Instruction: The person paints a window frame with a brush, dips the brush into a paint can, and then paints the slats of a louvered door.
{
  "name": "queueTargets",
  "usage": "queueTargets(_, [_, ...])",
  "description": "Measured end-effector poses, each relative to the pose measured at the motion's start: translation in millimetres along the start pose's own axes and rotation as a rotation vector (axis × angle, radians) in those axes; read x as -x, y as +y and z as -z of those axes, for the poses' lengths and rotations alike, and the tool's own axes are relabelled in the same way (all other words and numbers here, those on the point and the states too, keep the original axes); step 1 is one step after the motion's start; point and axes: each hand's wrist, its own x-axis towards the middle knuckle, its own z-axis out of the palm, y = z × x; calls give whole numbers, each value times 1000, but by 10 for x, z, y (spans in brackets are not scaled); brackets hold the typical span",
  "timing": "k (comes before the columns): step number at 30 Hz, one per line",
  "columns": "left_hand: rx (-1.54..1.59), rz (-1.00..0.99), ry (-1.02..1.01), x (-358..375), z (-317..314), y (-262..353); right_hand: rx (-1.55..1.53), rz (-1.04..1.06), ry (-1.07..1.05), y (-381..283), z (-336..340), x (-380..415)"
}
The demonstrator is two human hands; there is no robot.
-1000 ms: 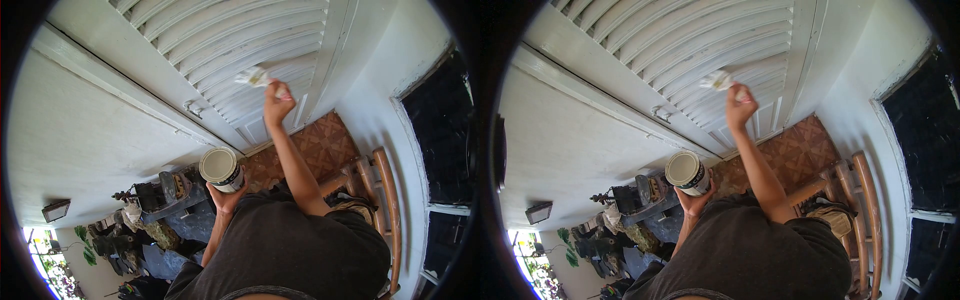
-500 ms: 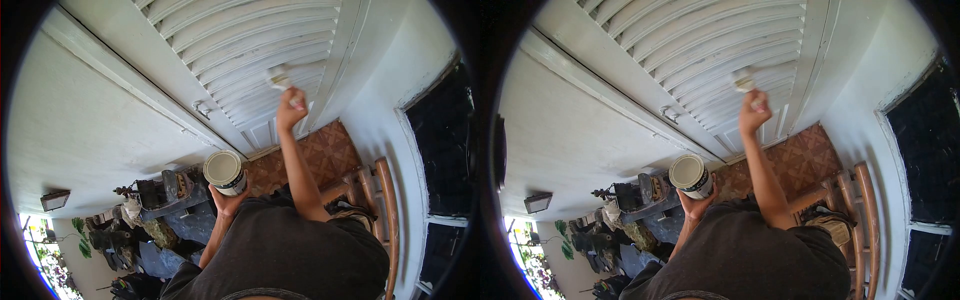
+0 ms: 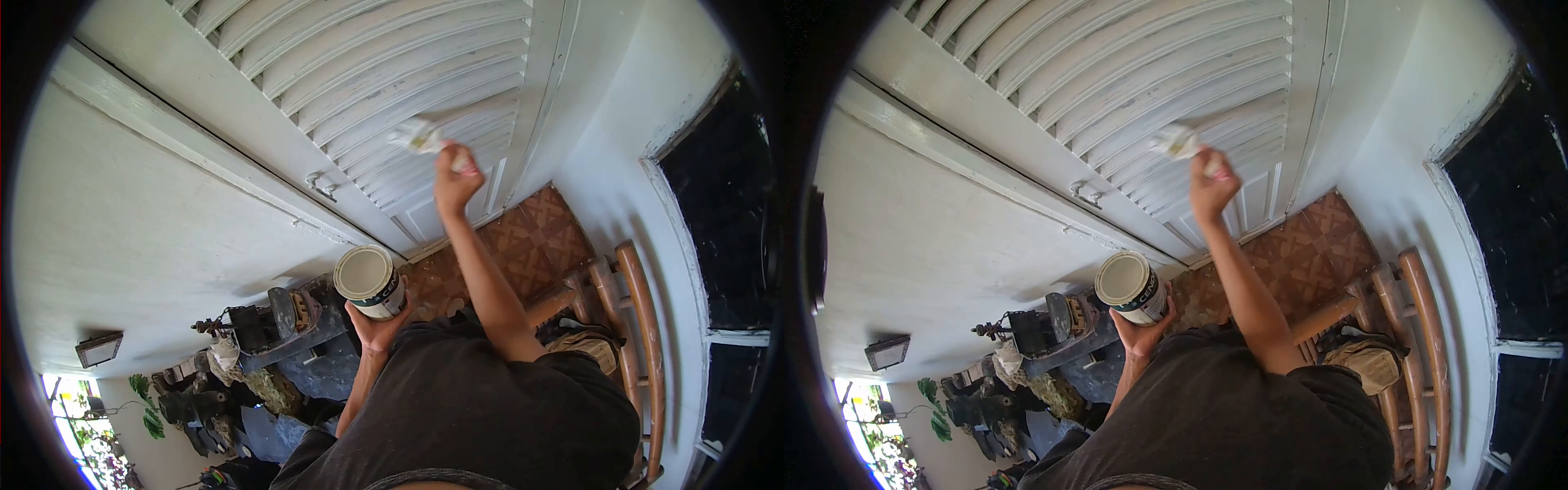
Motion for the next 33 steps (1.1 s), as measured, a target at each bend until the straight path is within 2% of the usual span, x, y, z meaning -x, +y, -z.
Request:
queueTargets(4, [29, 9, -6, 26, -12, 22, -21, -1, 231, -11, 283, -653])
queueTargets(8, [21, 5, -24, 51, -7, 56, -1, -16, 354, -117, 370, -866])
queueTargets(11, [33, -5, -19, 78, -9, 69, -136, -122, 292, -145, 155, -588])
queueTargets(13, [28, -22, -23, 80, 2, 78, -25, 67, 140, -84, 18, -233])
queueTargets(17, [21, -51, -15, 76, 10, 90, 15, 36, -124, -236, -234, 518])
queueTargets(19, [51, -50, 8, 61, -25, 84, -129, -200, -209, -473, -297, 744])
queueTargets(21, [54, -47, 23, 45, -58, 69, -203, -290, -247, -566, -316, 871])
queueTargets(22, [49, -46, 28, 36, -66, 66, -199, -263, -247, -574, -317, 863])
queueTargets(25, [43, -15, 14, 19, -38, 68, -136, -196, -138, -403, -304, 593])
queueTargets(26, [36, -7, 7, 16, -25, 68, -7, -80, -133, -264, -223, 405])
queueTargets(28, [12, -3, -13, 14, -9, 77, -103, -90, 24, -95, -148, 16])
queueTargets(30, [4, 2, -18, 15, -6, 91, 37, 57, 129, 105, 10, -407])
queueTargets(32, [15, 11, -19, 37, -7, 105, 46, -10, 222, -64, 139, -754])
queueTargets(33, [27, 17, -23, 49, -18, 110, 87, 97, 284, 77, 201, -955])
